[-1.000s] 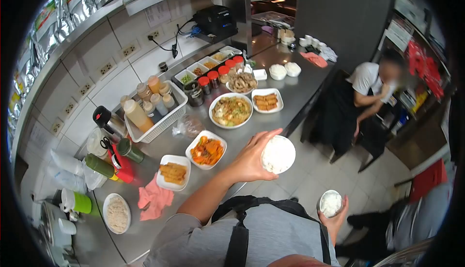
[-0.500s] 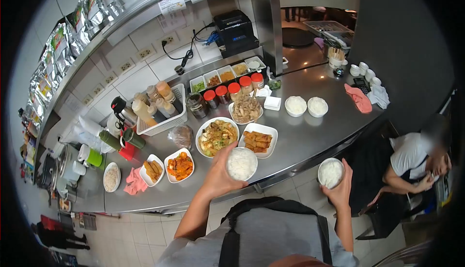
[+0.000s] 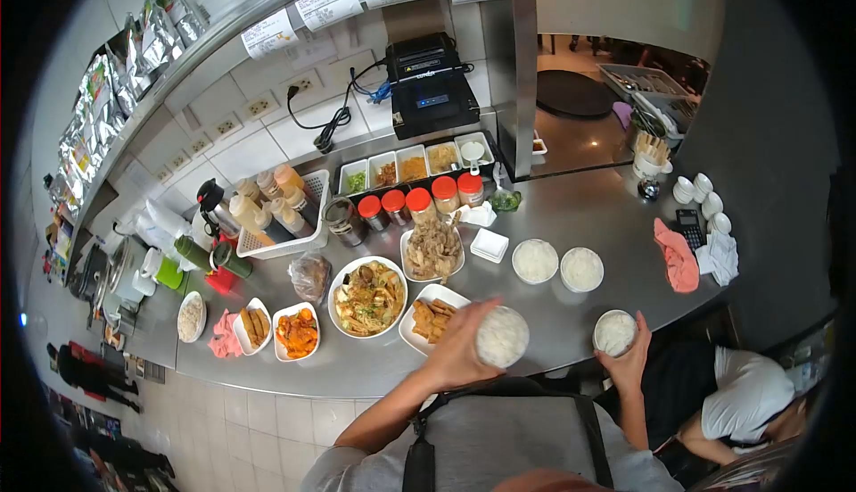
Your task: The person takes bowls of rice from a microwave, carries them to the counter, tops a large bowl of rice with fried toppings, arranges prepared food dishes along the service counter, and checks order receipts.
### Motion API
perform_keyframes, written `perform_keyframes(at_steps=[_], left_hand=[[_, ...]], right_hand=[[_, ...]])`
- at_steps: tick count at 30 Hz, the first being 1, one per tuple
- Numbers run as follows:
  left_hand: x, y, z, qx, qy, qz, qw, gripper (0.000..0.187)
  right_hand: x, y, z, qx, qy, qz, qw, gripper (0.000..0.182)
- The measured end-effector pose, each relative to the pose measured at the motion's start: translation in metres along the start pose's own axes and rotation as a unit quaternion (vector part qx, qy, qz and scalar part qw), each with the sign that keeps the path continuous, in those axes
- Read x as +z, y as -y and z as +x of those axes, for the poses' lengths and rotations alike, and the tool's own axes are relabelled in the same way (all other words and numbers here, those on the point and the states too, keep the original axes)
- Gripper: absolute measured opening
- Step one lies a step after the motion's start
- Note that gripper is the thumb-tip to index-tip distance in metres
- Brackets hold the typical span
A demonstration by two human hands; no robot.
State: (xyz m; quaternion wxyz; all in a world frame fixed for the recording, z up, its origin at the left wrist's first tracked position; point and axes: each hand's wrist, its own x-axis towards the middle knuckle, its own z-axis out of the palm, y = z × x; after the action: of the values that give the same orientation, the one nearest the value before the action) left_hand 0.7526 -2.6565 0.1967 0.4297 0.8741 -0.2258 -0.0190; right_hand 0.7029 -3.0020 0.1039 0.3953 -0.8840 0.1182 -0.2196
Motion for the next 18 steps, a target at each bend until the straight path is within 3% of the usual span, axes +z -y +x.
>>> perform_keyframes(at_steps=[4,8,10,13,15,17,18], left_hand=[[0.100,0.043,0.030,0.001,0.000,-0.034,0.999,0.105],[0.131,0.047,0.047,0.004,-0.084,0.011,0.996,0.105],[0.138,0.052,0.054,-0.045,-0.083,0.086,0.992,0.104],[0.139,0.049,0.063,-0.063,-0.102,0.094,0.988,0.103],[0.126,0.043,0.071,-0.065,-0.088,0.080,0.991,0.102],[0.106,0.019,0.083,-0.127,-0.028,0.013,0.991,0.102],[0.091,0.001,0.096,-0.123,-0.020,-0.035,0.992,0.102]], right_hand=[[0.017,-0.059,0.035,-0.041,0.038,0.041,0.998,0.112],[0.021,-0.077,0.059,-0.051,0.019,0.083,0.995,0.113],[0.018,-0.090,0.074,-0.048,0.047,0.078,0.995,0.113],[0.027,-0.115,0.110,-0.061,0.054,0.091,0.993,0.112],[0.039,-0.128,0.141,-0.070,0.043,0.105,0.991,0.111],[0.046,-0.128,0.176,-0.043,0.019,0.279,0.959,0.110],[0.052,-0.133,0.196,-0.048,0.007,0.258,0.965,0.108]])
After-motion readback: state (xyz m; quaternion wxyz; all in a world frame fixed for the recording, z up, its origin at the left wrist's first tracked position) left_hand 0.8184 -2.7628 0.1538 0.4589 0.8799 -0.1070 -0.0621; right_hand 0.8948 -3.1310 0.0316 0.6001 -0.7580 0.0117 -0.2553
